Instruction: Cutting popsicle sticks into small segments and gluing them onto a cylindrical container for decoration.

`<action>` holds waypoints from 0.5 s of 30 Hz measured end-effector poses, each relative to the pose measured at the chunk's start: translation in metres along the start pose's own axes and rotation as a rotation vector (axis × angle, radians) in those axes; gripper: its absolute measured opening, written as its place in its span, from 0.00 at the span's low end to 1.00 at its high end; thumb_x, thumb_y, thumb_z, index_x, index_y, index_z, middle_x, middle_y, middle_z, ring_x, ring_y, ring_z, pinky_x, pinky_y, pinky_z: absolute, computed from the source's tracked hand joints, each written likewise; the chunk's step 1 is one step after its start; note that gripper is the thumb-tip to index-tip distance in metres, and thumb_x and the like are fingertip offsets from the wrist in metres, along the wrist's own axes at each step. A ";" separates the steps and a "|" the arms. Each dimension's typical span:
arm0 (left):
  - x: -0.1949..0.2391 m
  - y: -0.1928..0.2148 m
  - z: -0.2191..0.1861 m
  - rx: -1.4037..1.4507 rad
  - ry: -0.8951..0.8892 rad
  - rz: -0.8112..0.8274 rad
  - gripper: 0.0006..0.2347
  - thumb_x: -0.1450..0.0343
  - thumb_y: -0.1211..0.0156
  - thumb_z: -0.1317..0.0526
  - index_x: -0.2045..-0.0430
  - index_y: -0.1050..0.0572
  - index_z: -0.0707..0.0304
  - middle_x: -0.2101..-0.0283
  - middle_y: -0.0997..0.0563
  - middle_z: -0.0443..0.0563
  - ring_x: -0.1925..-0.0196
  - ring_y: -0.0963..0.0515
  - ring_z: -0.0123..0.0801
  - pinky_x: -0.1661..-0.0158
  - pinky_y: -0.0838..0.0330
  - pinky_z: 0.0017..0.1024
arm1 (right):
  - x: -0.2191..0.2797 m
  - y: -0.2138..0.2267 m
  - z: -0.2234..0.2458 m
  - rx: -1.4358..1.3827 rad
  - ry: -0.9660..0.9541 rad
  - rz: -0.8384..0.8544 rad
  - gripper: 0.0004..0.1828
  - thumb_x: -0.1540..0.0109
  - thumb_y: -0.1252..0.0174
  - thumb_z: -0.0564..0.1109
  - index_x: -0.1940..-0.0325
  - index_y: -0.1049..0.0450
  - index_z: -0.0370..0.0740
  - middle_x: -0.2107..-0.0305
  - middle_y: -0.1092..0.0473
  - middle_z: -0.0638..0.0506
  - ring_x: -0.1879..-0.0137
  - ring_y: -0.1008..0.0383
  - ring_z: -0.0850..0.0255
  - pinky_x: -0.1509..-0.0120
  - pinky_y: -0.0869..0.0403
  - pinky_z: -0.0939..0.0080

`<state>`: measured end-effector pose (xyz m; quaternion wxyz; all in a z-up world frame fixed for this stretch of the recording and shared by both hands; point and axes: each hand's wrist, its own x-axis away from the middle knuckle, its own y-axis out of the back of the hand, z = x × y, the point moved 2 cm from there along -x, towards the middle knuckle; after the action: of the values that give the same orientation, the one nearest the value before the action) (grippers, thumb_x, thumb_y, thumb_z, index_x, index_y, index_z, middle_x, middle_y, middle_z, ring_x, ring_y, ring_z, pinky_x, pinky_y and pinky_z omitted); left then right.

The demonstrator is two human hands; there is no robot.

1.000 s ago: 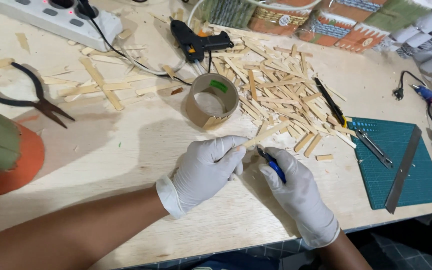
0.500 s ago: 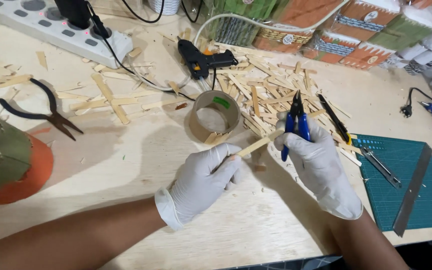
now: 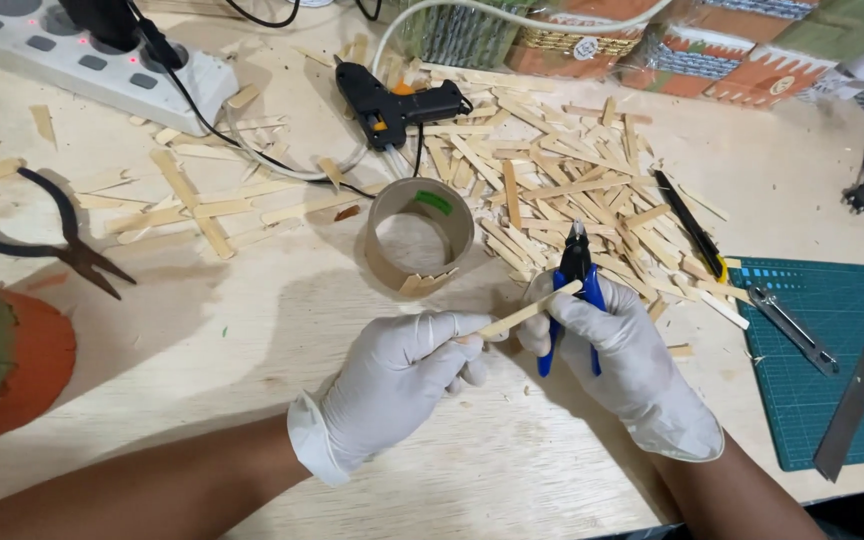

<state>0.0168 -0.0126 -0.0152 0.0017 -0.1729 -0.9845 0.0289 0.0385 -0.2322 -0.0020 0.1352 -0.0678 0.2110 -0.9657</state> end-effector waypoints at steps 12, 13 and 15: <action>0.003 -0.002 0.013 0.047 -0.154 0.029 0.12 0.26 0.46 0.69 0.49 0.20 0.63 0.68 0.13 0.54 0.70 0.15 0.29 0.71 0.18 0.21 | 0.000 -0.014 0.006 -0.077 -0.112 0.039 0.13 0.34 0.44 0.44 0.68 0.27 0.31 0.76 0.32 0.46 0.72 0.37 0.57 0.58 0.35 0.51; 0.003 -0.001 0.013 0.046 -0.155 0.029 0.12 0.26 0.46 0.69 0.49 0.20 0.63 0.68 0.13 0.54 0.70 0.15 0.29 0.71 0.18 0.21 | 0.000 -0.009 0.002 -0.077 -0.111 0.040 0.13 0.34 0.44 0.44 0.68 0.27 0.31 0.76 0.32 0.46 0.72 0.37 0.57 0.58 0.35 0.51; 0.003 -0.001 0.014 0.036 -0.238 0.080 0.16 0.28 0.51 0.75 0.51 0.19 0.63 0.67 0.13 0.52 0.69 0.15 0.28 0.68 0.17 0.22 | 0.001 0.003 -0.007 -0.167 -0.211 -0.076 0.11 0.37 0.40 0.41 0.60 0.24 0.26 0.78 0.25 0.44 0.78 0.36 0.55 0.67 0.34 0.49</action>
<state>0.0133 -0.0134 -0.0288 -0.1133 -0.2073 -0.9694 0.0671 0.0371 -0.2325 -0.0098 0.1138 -0.1881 0.2726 -0.9367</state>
